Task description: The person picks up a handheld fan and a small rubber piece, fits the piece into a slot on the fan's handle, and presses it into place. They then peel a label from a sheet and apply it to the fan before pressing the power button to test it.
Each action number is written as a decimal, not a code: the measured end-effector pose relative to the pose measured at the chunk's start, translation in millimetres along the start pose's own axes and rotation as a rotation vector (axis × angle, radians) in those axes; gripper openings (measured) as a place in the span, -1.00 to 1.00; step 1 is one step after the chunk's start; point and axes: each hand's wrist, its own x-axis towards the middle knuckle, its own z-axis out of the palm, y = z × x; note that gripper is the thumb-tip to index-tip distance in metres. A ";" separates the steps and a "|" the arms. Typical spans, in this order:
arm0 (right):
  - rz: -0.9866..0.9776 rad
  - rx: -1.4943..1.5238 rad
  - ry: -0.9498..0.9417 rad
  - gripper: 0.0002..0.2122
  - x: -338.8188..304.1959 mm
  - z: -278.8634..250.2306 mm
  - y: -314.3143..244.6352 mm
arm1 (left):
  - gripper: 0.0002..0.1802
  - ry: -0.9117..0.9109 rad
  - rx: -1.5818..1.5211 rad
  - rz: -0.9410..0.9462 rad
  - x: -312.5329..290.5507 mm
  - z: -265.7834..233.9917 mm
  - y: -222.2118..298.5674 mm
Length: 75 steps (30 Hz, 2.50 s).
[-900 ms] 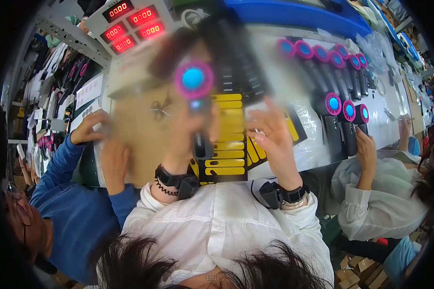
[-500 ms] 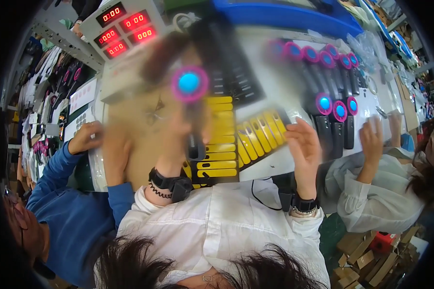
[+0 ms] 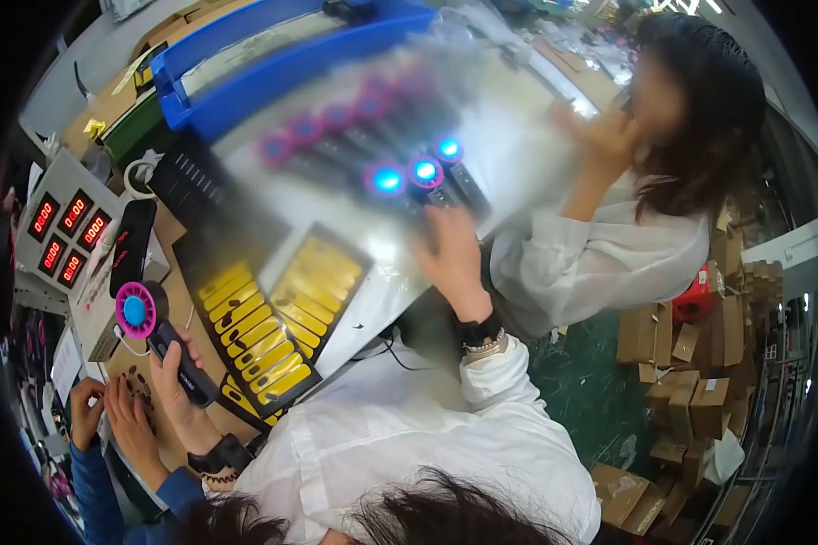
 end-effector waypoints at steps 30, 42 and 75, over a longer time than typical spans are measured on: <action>-0.281 0.422 -0.710 -0.43 -44.9 53.3 -186.2 | -0.19 0.292 0.817 0.313 -65.3 -92.4 -7.9; -0.367 0.370 -0.635 -0.41 -23.1 44.0 -195.4 | -0.28 0.623 0.916 0.195 -64.0 -130.2 34.1; -0.748 0.886 -1.302 -0.35 -72.8 163.2 -343.9 | -0.12 0.361 1.455 0.194 -50.3 -146.5 -3.2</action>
